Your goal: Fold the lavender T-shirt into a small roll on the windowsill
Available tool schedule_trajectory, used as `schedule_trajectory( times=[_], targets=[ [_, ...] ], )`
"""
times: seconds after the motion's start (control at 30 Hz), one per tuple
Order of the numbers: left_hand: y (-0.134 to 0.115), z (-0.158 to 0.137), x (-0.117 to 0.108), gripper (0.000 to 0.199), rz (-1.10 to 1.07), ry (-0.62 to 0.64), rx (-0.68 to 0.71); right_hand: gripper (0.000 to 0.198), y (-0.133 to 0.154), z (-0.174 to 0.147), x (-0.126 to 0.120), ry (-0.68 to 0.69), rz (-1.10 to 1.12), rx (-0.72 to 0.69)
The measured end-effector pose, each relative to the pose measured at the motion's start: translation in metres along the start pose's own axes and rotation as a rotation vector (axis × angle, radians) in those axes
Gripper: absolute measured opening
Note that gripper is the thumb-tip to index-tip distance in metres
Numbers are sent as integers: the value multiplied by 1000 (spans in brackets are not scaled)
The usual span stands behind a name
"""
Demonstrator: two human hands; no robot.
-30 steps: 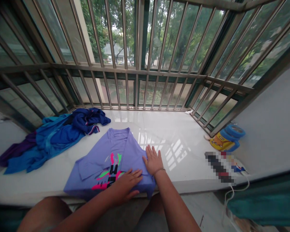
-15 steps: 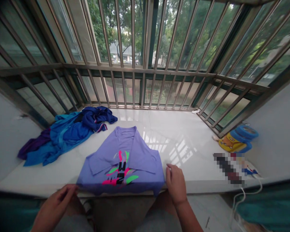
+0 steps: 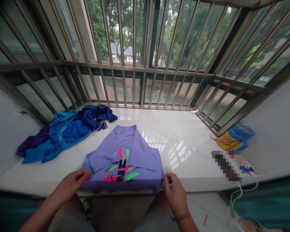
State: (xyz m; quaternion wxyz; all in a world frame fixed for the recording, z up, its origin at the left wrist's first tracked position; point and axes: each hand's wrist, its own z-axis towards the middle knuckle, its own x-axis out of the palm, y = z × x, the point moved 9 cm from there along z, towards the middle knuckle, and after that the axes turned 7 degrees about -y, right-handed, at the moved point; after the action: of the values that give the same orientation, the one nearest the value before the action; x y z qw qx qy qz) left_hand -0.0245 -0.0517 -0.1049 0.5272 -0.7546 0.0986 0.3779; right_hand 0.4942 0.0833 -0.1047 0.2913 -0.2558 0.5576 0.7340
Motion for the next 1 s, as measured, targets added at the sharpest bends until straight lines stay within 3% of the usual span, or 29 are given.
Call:
schedule_trajectory(
  times=[0.13, 0.3, 0.43, 0.57, 0.67, 0.8, 0.9, 1.0],
  targets=[
    [-75, 80, -5, 65, -278, 28, 54, 32, 71, 73, 30, 94, -127, -271],
    [-131, 183, 15, 59, -228, -21, 29, 37, 147, 157, 102, 241, -272, -361],
    [-156, 241, 40, 44, -135, -39, 63, 44, 185, 210, 154, 243, -273, -336],
    [-157, 274, 51, 21, -63, -49, 56, 44, 200, 245, 190, 248, -264, -312],
    [-154, 280, 45, 32, -54, -70, 50, 36, 206, 258, 196, 266, -220, -333],
    [-157, 255, 17, 47, -123, -136, 124, 38, 209, 249, 162, 211, -107, -403],
    [-153, 200, -6, 53, -181, -139, 260, 38, 194, 208, 120, 172, -38, -448],
    [-140, 116, -21, 44, -128, -124, 517, 41, 174, 136, 79, 161, 59, -561]
  ],
)
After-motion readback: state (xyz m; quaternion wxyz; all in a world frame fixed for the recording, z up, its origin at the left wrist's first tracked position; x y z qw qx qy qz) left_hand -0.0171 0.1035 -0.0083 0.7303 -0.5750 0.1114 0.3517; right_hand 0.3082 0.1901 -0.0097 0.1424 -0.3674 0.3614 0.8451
